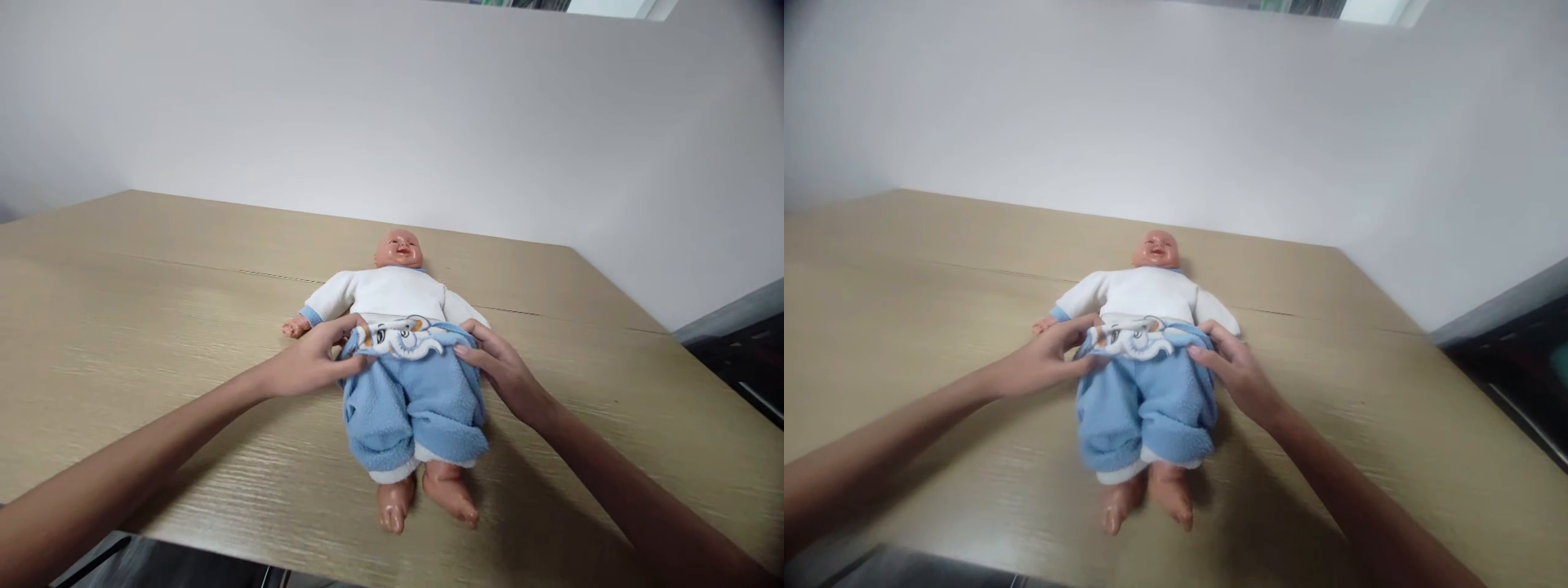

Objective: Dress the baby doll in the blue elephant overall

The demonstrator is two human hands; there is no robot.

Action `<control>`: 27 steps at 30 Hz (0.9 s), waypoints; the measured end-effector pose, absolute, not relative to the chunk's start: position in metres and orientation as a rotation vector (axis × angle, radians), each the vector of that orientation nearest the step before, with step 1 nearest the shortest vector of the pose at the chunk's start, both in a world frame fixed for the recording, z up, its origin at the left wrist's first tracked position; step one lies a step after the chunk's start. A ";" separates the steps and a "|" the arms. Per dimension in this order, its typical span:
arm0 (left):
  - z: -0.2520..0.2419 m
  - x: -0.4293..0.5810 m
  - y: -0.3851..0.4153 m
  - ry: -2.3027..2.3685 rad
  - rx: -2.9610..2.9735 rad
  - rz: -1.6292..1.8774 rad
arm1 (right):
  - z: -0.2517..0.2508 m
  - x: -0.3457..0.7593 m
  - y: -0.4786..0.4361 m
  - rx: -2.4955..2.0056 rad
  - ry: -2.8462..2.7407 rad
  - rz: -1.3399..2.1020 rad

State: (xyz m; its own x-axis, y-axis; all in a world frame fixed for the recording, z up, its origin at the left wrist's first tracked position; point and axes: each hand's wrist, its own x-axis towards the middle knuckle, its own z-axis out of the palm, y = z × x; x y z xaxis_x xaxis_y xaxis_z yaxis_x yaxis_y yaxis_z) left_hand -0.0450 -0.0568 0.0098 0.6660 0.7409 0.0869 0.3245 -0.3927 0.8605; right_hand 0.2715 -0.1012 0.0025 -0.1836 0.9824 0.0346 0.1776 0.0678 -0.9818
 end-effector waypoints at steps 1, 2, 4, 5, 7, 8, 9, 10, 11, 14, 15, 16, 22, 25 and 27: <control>0.003 -0.044 -0.055 0.880 1.924 0.635 | 0.000 0.268 -0.097 -1.242 -1.467 1.209; -0.004 -0.044 -0.054 0.914 1.851 0.671 | -0.004 0.265 -0.094 -1.275 -1.442 1.189; -0.018 -0.046 -0.052 0.917 1.726 0.690 | -0.014 0.262 -0.093 -1.361 -1.420 1.100; -0.024 -0.048 -0.052 0.891 1.687 0.676 | -0.021 0.260 -0.094 -1.401 -1.404 1.058; -0.034 -0.052 -0.052 0.819 1.650 0.639 | -0.034 0.258 -0.099 -1.448 -1.308 1.059; -0.038 -0.054 -0.052 0.794 1.638 0.629 | -0.042 0.256 -0.102 -1.450 -1.234 1.101; -0.040 -0.055 -0.052 0.780 1.623 0.631 | -0.048 0.255 -0.105 -1.438 -1.162 1.156; -0.042 -0.055 -0.052 0.777 1.597 0.644 | -0.054 0.253 -0.107 -1.414 -1.100 1.205; -0.043 -0.054 -0.053 0.781 1.562 0.665 | -0.059 0.251 -0.109 -1.390 -1.057 1.239; -0.043 -0.049 -0.056 0.789 1.436 0.719 | -0.064 0.247 -0.109 -1.324 -1.026 1.278; -0.043 -0.047 -0.056 0.780 1.400 0.724 | -0.064 0.246 -0.108 -1.307 -1.031 1.289; -0.042 -0.046 -0.056 0.768 1.366 0.731 | -0.062 0.246 -0.106 -1.294 -1.043 1.302; -0.035 -0.056 -0.047 0.817 1.285 0.867 | -0.046 0.256 -0.100 -1.281 -1.282 1.248; -0.023 -0.059 -0.034 0.802 1.425 0.923 | -0.034 0.257 -0.099 -1.319 -1.476 1.039; -0.014 -0.057 -0.023 0.750 1.545 0.931 | -0.024 0.253 -0.094 -1.320 -1.590 0.877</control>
State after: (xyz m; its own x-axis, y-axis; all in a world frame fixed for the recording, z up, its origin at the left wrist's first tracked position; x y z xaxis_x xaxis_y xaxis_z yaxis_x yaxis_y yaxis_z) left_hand -0.0567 -0.0231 -0.0142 0.4857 0.8590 0.1617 -0.0252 -0.1711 0.9849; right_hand 0.2534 -0.0943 -0.0241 -0.0626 0.9816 0.1806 0.3713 0.1909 -0.9087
